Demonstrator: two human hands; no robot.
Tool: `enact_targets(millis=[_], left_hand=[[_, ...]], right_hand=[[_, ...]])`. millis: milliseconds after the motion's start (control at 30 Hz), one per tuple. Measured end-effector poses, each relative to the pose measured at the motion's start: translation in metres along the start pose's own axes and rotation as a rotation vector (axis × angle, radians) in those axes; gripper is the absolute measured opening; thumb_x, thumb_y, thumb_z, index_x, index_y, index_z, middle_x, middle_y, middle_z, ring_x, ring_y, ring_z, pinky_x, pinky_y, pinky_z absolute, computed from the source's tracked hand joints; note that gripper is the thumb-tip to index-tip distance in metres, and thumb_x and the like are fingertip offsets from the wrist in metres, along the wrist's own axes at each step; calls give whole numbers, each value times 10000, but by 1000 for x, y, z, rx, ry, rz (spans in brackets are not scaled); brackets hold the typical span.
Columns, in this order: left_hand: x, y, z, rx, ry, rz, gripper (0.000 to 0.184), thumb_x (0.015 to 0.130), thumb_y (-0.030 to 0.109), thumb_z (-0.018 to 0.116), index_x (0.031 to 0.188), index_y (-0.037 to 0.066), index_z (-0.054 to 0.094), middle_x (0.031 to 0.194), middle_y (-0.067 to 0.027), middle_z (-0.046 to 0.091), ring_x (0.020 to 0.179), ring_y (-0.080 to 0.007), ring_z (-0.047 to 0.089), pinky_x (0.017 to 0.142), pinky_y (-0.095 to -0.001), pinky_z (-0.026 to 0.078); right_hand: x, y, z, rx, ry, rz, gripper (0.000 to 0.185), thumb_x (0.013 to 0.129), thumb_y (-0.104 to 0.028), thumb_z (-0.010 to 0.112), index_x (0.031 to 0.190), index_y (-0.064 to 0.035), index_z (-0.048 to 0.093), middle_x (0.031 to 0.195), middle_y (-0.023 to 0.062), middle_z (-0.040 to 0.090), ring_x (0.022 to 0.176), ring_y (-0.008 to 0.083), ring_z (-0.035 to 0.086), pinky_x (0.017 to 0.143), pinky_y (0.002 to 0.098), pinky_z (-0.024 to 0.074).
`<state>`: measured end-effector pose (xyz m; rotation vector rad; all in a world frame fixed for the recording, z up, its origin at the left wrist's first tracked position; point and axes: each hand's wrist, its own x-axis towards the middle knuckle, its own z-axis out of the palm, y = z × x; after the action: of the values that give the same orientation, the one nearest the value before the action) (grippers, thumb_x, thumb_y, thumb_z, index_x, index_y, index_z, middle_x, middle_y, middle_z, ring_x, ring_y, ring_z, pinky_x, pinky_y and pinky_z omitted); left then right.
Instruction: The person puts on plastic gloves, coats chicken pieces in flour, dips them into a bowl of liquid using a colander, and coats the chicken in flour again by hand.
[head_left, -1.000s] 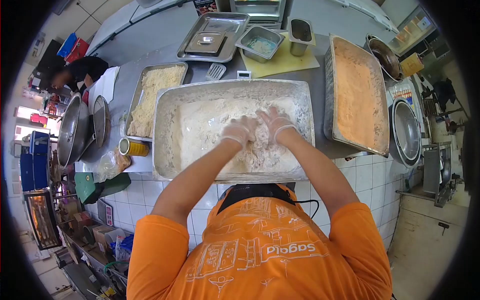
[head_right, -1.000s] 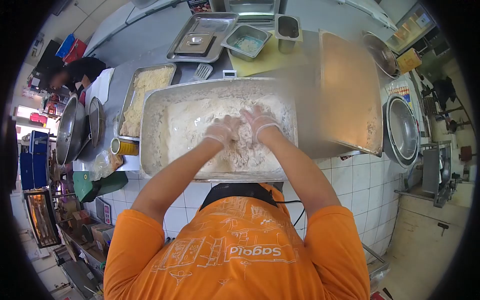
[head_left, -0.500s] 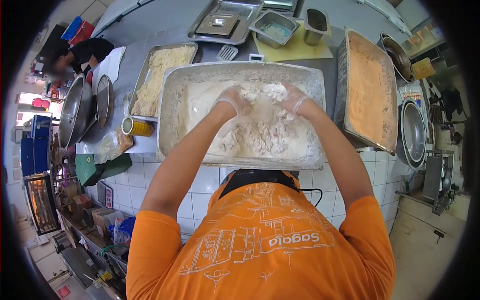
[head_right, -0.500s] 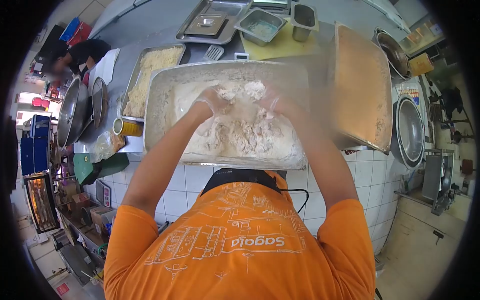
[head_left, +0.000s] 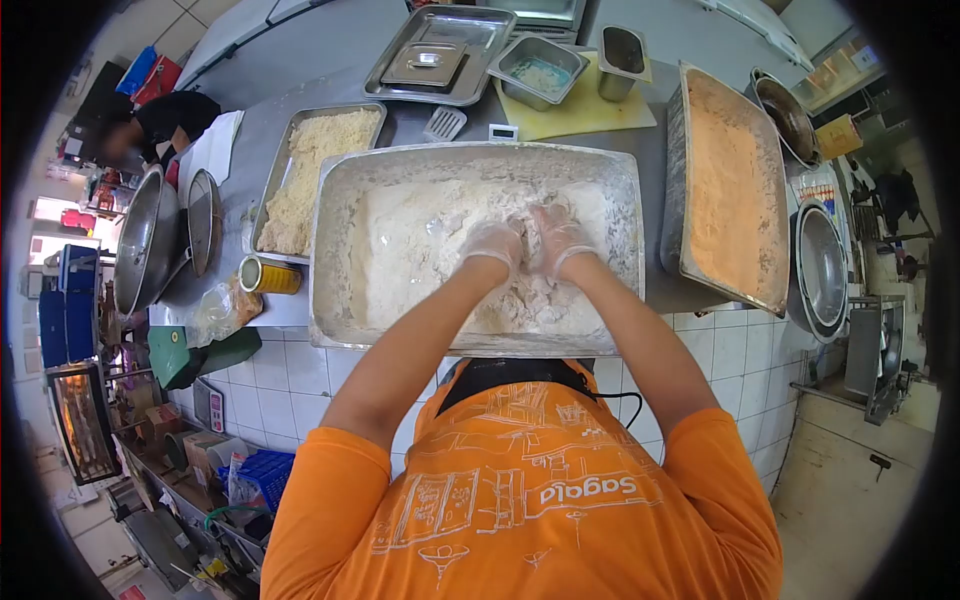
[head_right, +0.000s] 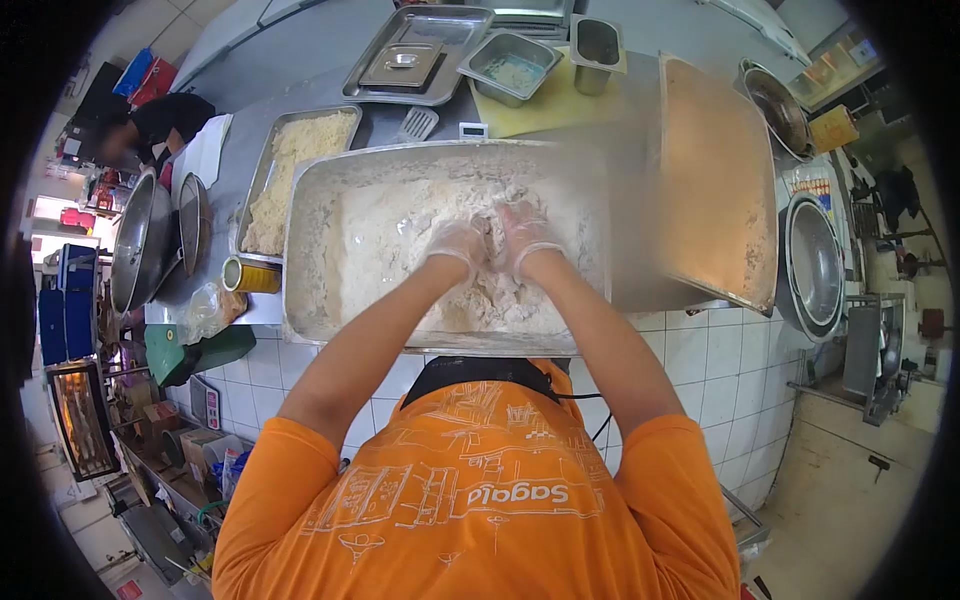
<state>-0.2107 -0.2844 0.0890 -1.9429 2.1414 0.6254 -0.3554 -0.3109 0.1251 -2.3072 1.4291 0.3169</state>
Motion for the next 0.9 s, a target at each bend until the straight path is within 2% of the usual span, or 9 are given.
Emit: enact_targets(millis=[33,133,233,333,433,533,633,733,900], left_hand=[[2,-2,6,-5,-6,26,317,872,248,551,1126,87,649,1015,-192,680,947,-336,658,790,-421,523],[-24,-14,-37,-457,-26,92,315,815,145,619,1100,12,622,909,-184,681,747,-238,646,681,-325,519],[-20,-27,-29,-487,37,54,325,792,99,649,1103,12,615,869,-164,670,710,-188,602,668,-296,502],[-11,-43,-3,-1144,80,88,316,777,144,681,1065,35,613,821,-129,660,713,-155,602,657,-303,501],[-6,-48,10,-1119,199,143,245,783,127,679,1008,53,615,812,-66,659,715,-119,592,641,-297,493],[-43,-24,-39,-482,222,50,174,802,79,663,968,49,616,829,-7,647,720,-88,567,619,-275,481],[-44,-27,-34,-671,148,88,193,809,77,678,990,43,621,842,13,635,719,-83,549,613,-255,467],[-47,-39,-25,-974,125,226,223,797,123,715,979,43,615,828,13,620,708,-79,529,617,-254,460],[-53,-36,-23,-1026,70,148,230,820,140,696,1005,35,608,810,3,608,713,-79,516,639,-253,452]], right_hand=[[1,2,13,44,29,14,947,665,-457,800,1417,-105,344,1389,255,420,1263,373,450,1030,419,409],[28,27,28,247,-19,-22,957,682,-369,796,1453,-128,282,1401,253,408,1291,370,418,1064,369,381],[24,31,-7,322,-232,61,806,729,-330,773,1410,-148,382,1330,232,494,1217,346,502,1016,370,423],[-24,12,-54,279,-202,-117,686,759,-336,758,1351,-133,477,1175,201,609,1082,355,591,947,376,471],[-34,13,-35,177,343,-296,589,784,-349,744,1284,-108,547,1026,187,662,973,328,636,873,368,503],[-28,8,-27,650,160,-341,535,785,-349,730,1230,-88,587,1036,176,659,893,294,655,812,375,510],[-26,4,-23,917,-26,-175,398,817,-275,733,1122,-40,631,922,112,671,781,203,656,704,314,523],[-27,10,-13,1187,-13,-265,320,847,-206,718,1079,-8,619,846,59,666,693,124,632,617,256,504],[-32,8,-15,1291,-84,-98,283,859,-217,706,1033,-16,610,808,40,661,650,103,622,585,245,483]])
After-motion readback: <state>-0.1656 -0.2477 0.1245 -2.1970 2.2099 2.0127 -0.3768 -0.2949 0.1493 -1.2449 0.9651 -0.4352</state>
